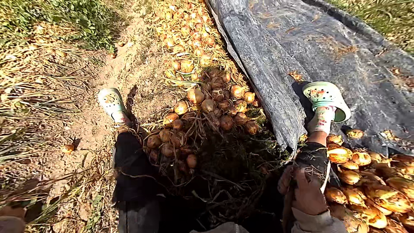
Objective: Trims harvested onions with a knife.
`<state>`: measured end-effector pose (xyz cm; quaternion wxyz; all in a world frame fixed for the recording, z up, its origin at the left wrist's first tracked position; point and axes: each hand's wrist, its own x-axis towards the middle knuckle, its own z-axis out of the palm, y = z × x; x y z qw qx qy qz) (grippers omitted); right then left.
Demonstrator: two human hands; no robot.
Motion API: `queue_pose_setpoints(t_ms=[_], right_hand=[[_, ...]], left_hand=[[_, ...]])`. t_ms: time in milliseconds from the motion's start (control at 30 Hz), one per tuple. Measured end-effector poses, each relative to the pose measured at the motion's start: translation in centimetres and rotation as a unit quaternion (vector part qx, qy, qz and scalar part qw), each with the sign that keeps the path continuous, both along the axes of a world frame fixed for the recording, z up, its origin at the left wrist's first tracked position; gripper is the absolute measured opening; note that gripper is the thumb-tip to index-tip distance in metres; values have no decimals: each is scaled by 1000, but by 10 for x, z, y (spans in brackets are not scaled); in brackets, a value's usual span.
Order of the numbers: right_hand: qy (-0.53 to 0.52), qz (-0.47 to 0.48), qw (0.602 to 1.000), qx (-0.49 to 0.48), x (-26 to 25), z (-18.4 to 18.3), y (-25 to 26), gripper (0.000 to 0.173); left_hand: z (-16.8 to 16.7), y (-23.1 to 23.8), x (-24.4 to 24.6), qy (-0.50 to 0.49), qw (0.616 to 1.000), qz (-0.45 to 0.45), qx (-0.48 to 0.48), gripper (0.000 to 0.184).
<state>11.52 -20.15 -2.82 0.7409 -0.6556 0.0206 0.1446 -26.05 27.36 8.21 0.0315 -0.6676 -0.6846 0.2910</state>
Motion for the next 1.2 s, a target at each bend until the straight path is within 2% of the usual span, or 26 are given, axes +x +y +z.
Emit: queue_pose_setpoints(t_ms=[67,133,200,300,333,367,433,500,600,633,700,767,833,933,1000,1100,1200], right_hand=[[20,34,998,-39,-6,-3,2,32],[41,72,995,-56,-12,-4,4,19],[57,102,990,-81,-16,0,9,22],[54,148,980,-124,-24,6,18,38],[54,156,978,-130,-27,8,21,39],[55,161,976,-134,-30,10,23,38],[65,170,974,-136,-37,12,26,37],[78,189,969,-141,-40,7,26,34],[95,235,953,-167,-46,-7,31,37],[94,251,947,-176,-48,-10,36,42],[79,284,934,-204,-52,-8,47,58],[43,311,918,-240,-56,-1,58,81],[-6,322,912,-255,-59,6,66,92],[-105,308,919,-224,-61,2,66,78],[-122,305,923,-200,-62,1,62,71],[-78,305,934,-167,-64,-3,53,61],[-6,324,936,-134,-72,-9,45,50]], left_hand=[[-24,3,32,63,983,-143,-100,34],[-39,-20,96,16,940,-306,-148,45],[-71,-54,158,-99,857,-472,-181,44],[-119,-111,245,-89,698,-627,-333,51],[-134,-124,263,-79,662,-655,-356,53],[-149,-131,275,-83,641,-670,-364,52],[-164,-136,289,-75,650,-656,-376,43],[-162,-136,298,-60,668,-641,-374,41],[-148,-135,283,-84,662,-650,-364,62],[-142,-137,275,-136,662,-634,-377,68],[-134,-152,255,-295,661,-543,-427,71],[-122,-173,241,-425,631,-450,-467,66],[-115,-191,233,-491,595,-402,-493,65],[-113,-207,226,-539,560,-352,-522,64],[-108,-211,223,-540,562,-295,-553,70],[-110,-215,219,-543,557,-246,-578,74],[-119,-222,214,-519,565,-272,-581,80]])
